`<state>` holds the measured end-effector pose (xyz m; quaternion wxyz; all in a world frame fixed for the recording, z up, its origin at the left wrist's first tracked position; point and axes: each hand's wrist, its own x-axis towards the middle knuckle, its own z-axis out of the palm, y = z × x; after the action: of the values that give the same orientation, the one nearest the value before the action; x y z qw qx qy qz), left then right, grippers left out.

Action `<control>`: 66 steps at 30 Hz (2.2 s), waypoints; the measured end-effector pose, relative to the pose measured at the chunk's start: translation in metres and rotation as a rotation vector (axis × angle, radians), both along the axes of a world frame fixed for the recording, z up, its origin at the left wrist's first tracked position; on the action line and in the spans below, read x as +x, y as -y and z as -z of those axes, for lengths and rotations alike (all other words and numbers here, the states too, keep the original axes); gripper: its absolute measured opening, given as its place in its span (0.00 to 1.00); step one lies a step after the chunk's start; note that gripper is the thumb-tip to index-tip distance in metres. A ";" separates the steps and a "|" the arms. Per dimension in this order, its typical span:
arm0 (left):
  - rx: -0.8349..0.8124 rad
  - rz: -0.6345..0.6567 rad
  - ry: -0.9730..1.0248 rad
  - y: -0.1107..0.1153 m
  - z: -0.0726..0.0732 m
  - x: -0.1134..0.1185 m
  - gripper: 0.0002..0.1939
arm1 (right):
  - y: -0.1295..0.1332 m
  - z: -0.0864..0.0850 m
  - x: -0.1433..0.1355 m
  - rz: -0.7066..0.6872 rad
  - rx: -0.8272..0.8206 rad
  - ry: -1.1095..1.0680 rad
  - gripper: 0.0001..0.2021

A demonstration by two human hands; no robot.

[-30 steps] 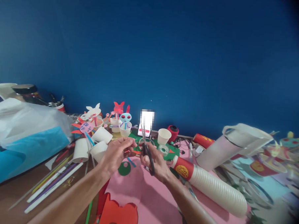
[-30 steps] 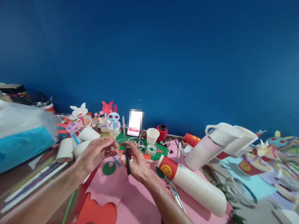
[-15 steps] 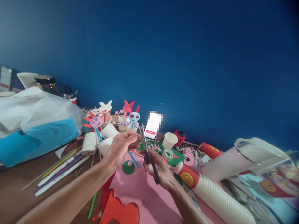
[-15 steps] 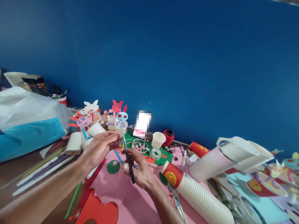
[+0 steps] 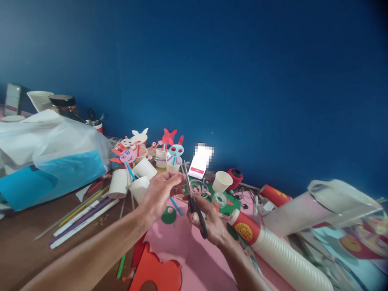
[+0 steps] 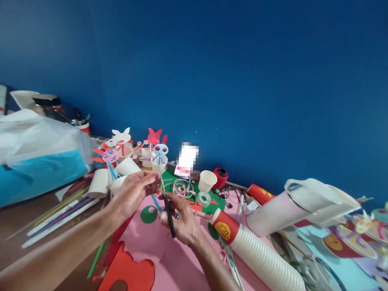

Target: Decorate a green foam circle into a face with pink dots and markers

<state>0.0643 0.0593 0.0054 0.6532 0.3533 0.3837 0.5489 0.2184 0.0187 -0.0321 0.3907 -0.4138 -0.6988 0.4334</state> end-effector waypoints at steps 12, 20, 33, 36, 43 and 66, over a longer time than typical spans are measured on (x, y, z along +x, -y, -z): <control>-0.023 -0.029 -0.054 0.000 0.003 0.002 0.08 | 0.000 0.000 -0.003 0.037 -0.096 -0.100 0.21; -0.031 -0.027 -0.056 0.000 0.003 0.002 0.08 | 0.000 0.001 -0.005 0.059 -0.143 -0.146 0.22; -0.030 0.005 -0.056 0.001 0.000 0.002 0.07 | 0.000 0.001 -0.005 0.085 -0.104 -0.133 0.21; -0.035 0.031 -0.032 0.000 -0.002 0.000 0.06 | 0.000 0.001 -0.005 0.075 -0.102 -0.135 0.19; -0.001 0.148 0.011 0.001 -0.002 -0.001 0.08 | -0.003 0.003 -0.003 0.093 -0.070 -0.117 0.18; -0.019 0.186 -0.001 -0.003 -0.003 -0.004 0.04 | -0.001 0.000 -0.004 0.043 -0.084 -0.143 0.21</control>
<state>0.0602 0.0619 0.0080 0.7044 0.3815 0.3546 0.4821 0.2145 0.0198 -0.0324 0.4313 -0.4127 -0.6413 0.4821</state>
